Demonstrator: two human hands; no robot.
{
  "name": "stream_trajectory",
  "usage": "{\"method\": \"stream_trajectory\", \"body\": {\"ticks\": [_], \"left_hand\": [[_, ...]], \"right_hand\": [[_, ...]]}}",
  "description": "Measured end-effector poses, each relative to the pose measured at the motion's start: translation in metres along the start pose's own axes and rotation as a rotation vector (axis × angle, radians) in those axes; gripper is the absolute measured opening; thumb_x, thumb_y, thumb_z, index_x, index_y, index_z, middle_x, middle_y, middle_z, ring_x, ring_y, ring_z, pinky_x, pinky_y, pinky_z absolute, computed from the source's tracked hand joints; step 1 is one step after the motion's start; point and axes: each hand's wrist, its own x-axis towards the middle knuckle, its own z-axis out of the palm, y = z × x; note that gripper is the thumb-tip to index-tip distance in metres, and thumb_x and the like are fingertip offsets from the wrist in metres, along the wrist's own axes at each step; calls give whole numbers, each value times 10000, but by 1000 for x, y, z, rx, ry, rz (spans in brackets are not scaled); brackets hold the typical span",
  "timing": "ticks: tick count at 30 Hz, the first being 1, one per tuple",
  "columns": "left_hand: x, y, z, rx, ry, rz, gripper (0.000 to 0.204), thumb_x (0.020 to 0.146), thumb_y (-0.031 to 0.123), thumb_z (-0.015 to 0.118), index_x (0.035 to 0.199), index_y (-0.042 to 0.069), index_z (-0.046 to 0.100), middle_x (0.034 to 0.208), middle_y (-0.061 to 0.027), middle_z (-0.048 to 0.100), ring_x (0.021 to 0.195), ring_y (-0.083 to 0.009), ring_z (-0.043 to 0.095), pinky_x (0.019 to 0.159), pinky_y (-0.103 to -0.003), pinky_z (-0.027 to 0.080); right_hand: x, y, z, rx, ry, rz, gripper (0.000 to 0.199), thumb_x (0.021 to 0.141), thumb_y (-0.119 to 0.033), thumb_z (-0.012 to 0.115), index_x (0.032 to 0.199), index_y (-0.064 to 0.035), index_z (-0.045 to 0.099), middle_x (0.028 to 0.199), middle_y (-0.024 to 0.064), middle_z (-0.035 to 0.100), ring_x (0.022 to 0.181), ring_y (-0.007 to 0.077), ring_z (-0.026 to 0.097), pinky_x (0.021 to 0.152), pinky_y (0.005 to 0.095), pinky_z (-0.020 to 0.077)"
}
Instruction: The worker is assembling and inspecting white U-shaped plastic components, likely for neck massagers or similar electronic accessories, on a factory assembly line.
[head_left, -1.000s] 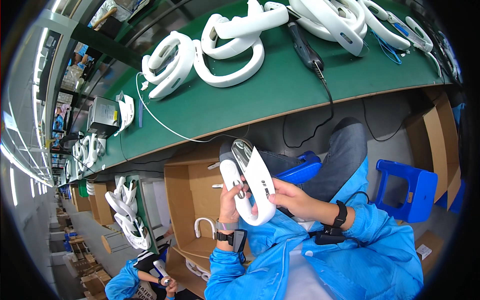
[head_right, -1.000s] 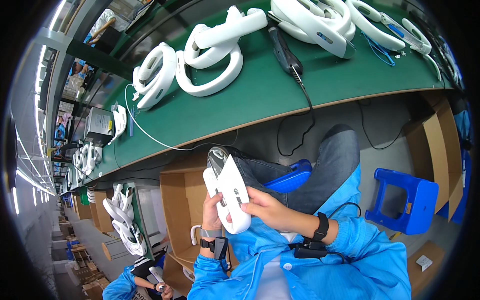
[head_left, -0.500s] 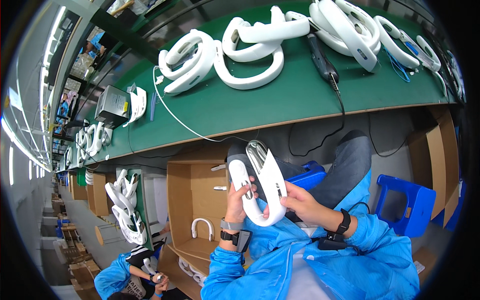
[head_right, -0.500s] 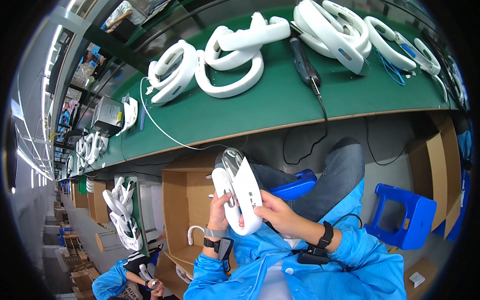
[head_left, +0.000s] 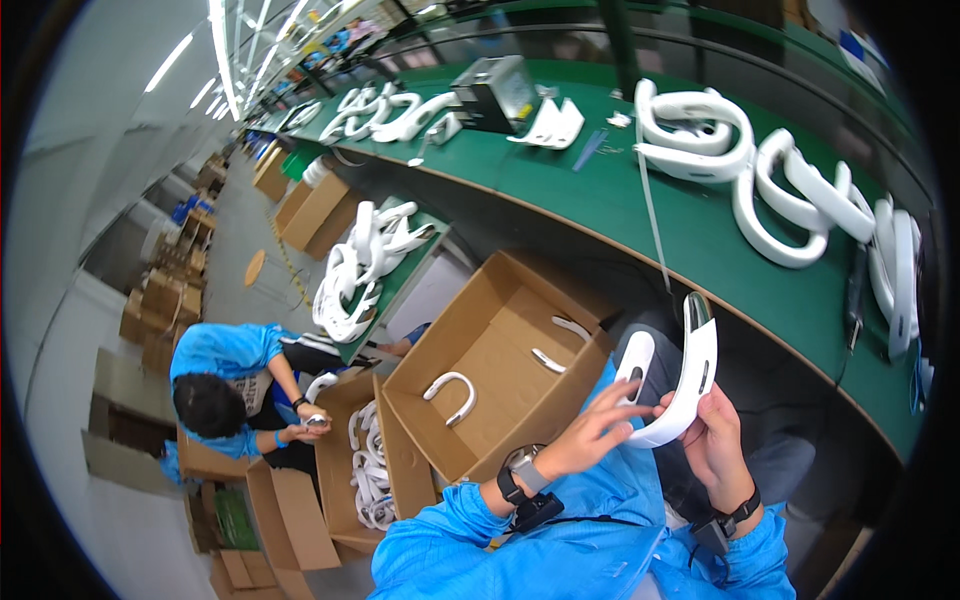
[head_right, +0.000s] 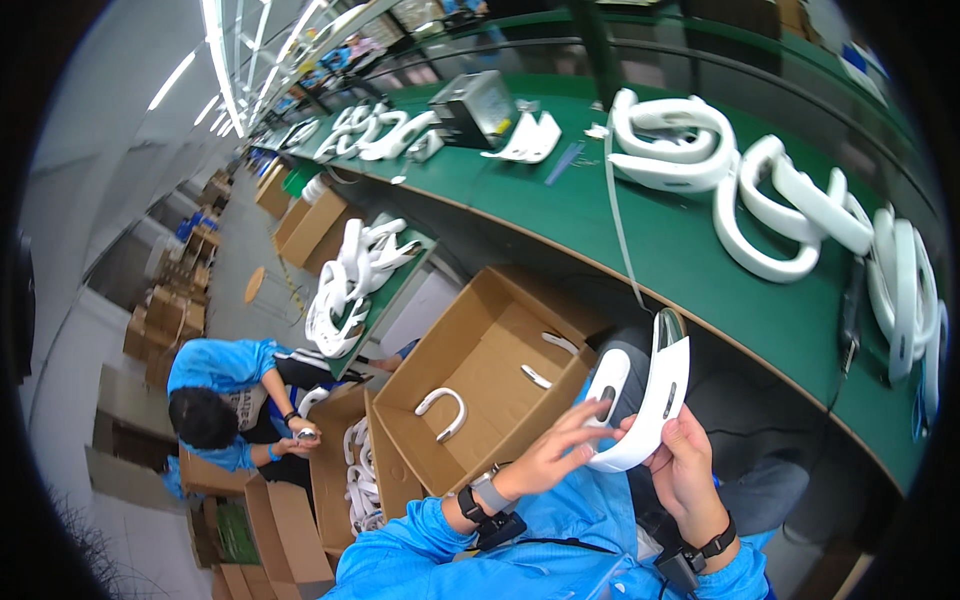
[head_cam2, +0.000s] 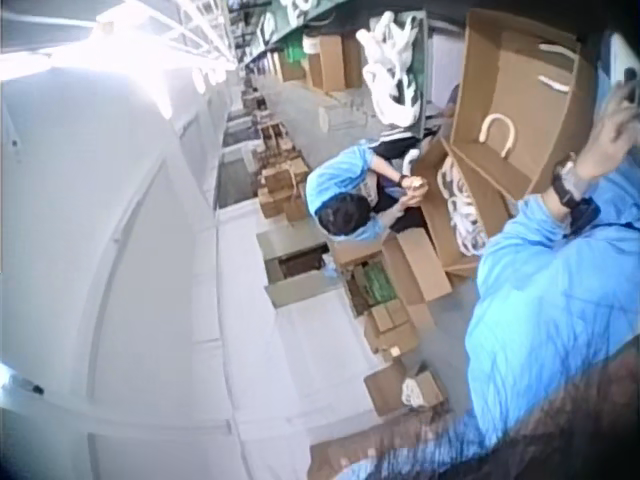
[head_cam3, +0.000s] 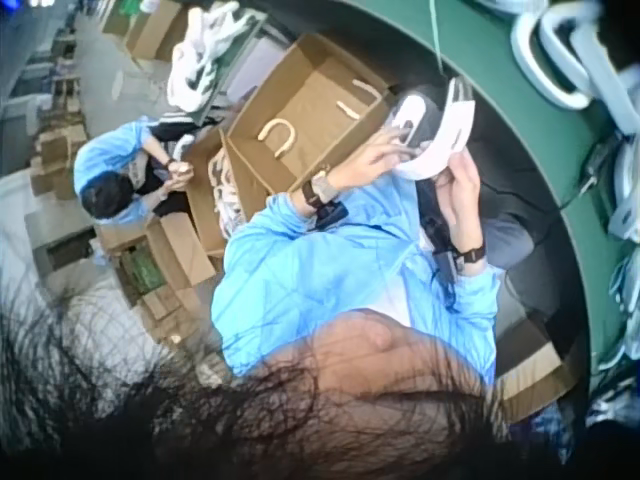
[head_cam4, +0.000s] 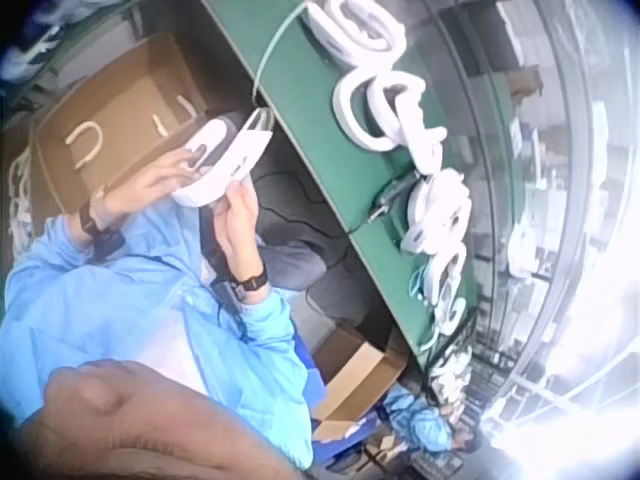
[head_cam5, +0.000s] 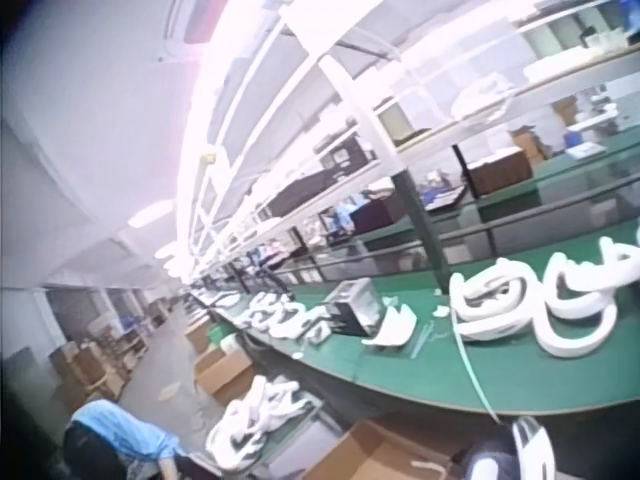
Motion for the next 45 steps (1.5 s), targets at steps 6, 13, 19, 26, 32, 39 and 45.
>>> {"method": "stream_trajectory", "body": {"ticks": [6,13,19,26,32,39,45], "left_hand": [[-17,7,-11,-153,119,-113,360,871,139,631,1199,5,566,1084,-160,667,982,-277,648,849,-349,484],[-43,-55,-7,-267,319,-198,344,864,126,626,1182,13,561,960,-200,667,913,-342,664,799,-386,501],[-51,-102,-22,-137,594,-373,330,862,131,641,1148,-15,568,941,-199,665,887,-304,662,782,-364,498],[-62,-163,-55,-152,909,-453,291,862,133,621,1125,14,588,972,-218,667,886,-351,657,768,-389,501],[-65,-199,-134,56,1088,-412,268,852,91,612,1100,-11,603,943,-206,674,876,-342,664,759,-385,504],[-54,-219,-296,488,1280,-341,317,835,40,593,1146,-18,575,901,-216,668,793,-321,672,695,-371,506],[-16,-224,-443,596,1402,-406,466,843,93,604,1262,-90,510,1071,-307,631,981,-420,633,838,-432,493]], "right_hand": [[52,26,10,43,-30,158,393,1024,-261,425,1300,18,434,1146,209,626,1075,302,634,916,414,535],[94,38,20,-301,-130,392,380,961,-173,491,1285,23,521,1212,140,621,1128,244,593,961,382,469],[114,9,76,-615,-213,177,418,907,-222,598,1275,-25,572,1267,97,598,1170,185,547,981,322,407],[178,-23,132,-1297,-321,-514,406,786,-38,575,1190,-16,608,1321,155,546,1341,334,413,1104,433,315],[239,-16,144,-1722,-421,-643,440,725,-39,654,1163,-61,626,1348,154,503,1363,381,358,1098,466,333],[284,-10,138,-1850,-593,-564,521,650,-70,740,1158,-102,632,1279,166,471,1332,401,383,1096,485,347],[289,-6,141,-1968,-606,-646,567,579,-165,783,1127,-122,646,1194,181,465,1294,412,407,1115,545,301]]}}
